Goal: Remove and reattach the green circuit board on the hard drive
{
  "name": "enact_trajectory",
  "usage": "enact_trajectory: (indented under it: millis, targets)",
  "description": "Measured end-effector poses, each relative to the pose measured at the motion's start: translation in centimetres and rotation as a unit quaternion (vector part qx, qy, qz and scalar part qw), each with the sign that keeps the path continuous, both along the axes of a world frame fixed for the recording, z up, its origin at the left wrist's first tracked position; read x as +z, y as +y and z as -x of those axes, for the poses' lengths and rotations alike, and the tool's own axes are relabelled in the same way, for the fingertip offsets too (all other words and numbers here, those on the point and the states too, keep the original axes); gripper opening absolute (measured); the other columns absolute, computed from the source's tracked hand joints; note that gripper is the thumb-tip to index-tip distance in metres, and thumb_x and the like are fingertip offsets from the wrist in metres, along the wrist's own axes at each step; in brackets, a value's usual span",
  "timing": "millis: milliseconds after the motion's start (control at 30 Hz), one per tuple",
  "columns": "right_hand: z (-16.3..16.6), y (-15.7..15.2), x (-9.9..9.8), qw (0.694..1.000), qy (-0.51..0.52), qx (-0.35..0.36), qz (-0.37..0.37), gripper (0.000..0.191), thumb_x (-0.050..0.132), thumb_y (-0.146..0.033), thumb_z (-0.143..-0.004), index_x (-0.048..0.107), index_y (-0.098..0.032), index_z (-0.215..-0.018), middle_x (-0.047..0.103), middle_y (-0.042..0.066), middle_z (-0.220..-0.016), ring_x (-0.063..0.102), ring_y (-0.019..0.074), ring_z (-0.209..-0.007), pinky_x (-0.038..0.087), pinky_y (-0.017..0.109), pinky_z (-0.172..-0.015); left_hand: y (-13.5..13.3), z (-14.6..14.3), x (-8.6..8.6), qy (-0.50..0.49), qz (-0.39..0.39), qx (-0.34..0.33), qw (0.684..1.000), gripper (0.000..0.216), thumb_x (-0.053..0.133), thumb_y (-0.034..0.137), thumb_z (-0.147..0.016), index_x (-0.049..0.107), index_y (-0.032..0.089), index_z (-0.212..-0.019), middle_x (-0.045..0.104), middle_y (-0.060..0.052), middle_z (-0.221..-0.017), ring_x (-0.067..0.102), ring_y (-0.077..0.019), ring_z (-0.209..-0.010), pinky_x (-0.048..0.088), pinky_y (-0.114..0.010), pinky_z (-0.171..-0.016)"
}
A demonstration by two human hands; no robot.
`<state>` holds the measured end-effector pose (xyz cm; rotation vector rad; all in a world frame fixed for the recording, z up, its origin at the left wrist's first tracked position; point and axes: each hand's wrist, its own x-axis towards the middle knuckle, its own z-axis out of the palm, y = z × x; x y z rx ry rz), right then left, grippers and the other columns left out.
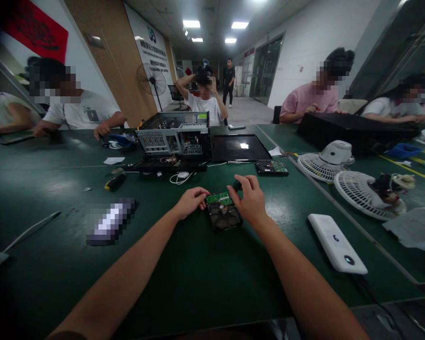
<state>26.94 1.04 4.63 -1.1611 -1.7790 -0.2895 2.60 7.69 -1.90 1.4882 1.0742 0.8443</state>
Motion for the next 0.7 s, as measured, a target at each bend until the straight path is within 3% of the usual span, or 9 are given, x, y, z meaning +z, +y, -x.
enact_trajectory:
  millis: [233,433,700]
  targets:
    - [0.19,-0.54,0.19,0.999,-0.022,0.016,0.020,0.046,0.051,-0.026,-0.098,0.049,-0.021,-0.143,0.057,0.011,-0.109,0.061,0.0232,-0.093,0.056,0.041,-0.086,0.03,-0.08,-0.13,0.001,-0.004,-0.004,1.000,0.017,0.052,0.015,-0.099,0.066,0.013,-0.108,0.068,-0.001,-0.067,0.065,-0.0105,-0.053,0.051,-0.020,-0.055]
    - [-0.07,-0.11,-0.14,1.000,-0.008,-0.013,-0.008,0.044,0.060,-0.033,-0.095,0.056,-0.023,-0.137,0.057,0.009,-0.101,0.061,0.0217,-0.084,0.057,0.040,-0.079,0.01,-0.10,-0.18,0.000,-0.006,-0.004,1.000,0.017,0.051,0.015,-0.099,0.066,0.013,-0.107,0.067,0.000,-0.066,0.065,-0.0106,-0.054,0.051,-0.020,-0.054]
    - [-0.14,0.23,-0.50,1.000,0.006,-0.007,-0.002,0.050,0.057,-0.030,-0.096,0.047,-0.021,-0.145,0.058,0.017,-0.130,0.065,0.0272,-0.103,0.059,0.048,-0.089,-0.02,-0.07,-0.11,0.001,-0.007,-0.005,1.000,0.017,0.053,0.016,-0.099,0.066,0.013,-0.109,0.068,-0.001,-0.067,0.066,-0.0109,-0.054,0.052,-0.021,-0.055]
